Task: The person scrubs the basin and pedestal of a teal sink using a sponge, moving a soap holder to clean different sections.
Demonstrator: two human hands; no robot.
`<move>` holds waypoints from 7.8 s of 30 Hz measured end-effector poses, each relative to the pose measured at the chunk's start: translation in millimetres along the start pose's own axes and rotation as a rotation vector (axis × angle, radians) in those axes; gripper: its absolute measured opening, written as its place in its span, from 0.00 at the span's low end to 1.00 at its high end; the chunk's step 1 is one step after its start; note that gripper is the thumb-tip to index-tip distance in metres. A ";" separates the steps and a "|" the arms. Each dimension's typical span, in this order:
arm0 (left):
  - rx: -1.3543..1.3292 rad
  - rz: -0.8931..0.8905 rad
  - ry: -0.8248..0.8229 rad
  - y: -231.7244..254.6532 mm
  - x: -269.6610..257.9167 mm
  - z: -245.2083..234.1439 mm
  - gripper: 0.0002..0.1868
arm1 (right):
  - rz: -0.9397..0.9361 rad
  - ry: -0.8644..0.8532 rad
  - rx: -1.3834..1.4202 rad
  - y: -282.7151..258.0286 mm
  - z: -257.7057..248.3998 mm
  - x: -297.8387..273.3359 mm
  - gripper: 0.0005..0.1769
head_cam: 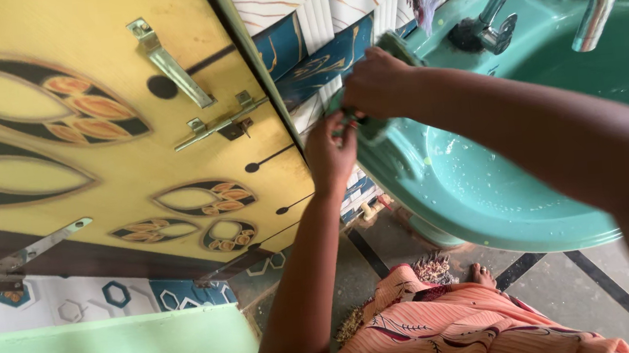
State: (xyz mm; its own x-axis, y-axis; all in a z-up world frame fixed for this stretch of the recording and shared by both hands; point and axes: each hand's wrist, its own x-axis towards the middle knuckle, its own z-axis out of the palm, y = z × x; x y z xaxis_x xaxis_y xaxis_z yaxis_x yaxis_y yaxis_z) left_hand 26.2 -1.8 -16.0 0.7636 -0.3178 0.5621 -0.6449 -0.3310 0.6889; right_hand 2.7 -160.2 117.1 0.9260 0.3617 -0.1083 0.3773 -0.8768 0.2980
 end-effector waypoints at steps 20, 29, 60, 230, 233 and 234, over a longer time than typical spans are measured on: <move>0.014 -0.572 -0.148 -143.6 -138.9 38.2 0.21 | -0.022 -0.108 -0.073 -185.0 178.6 96.2 0.11; -0.385 -0.131 -0.291 65.1 -241.1 7.2 0.13 | -0.253 0.269 0.154 -147.5 73.5 -85.8 0.17; 0.452 0.110 -0.010 122.2 -20.7 51.7 0.22 | 0.732 0.125 0.416 63.1 158.4 -64.5 0.38; 0.373 -0.105 0.089 315.4 -172.9 189.3 0.18 | -0.213 -0.272 0.676 235.2 229.9 -386.4 0.28; 0.288 -0.133 0.226 319.0 -174.3 166.0 0.15 | -0.208 -0.398 0.770 182.5 250.1 -343.1 0.30; 0.306 -0.075 0.318 321.3 -175.3 159.5 0.15 | -0.227 -0.431 0.817 156.7 258.2 -325.3 0.31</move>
State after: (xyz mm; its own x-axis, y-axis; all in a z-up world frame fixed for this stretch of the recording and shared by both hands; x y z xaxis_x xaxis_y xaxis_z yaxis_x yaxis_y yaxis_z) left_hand -320.2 -194.1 33.8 0.7501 -0.0098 0.6613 -0.5306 -0.6057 0.5929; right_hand -236.0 -497.0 -45.9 0.6928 0.5461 -0.4709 0.2903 -0.8090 -0.5112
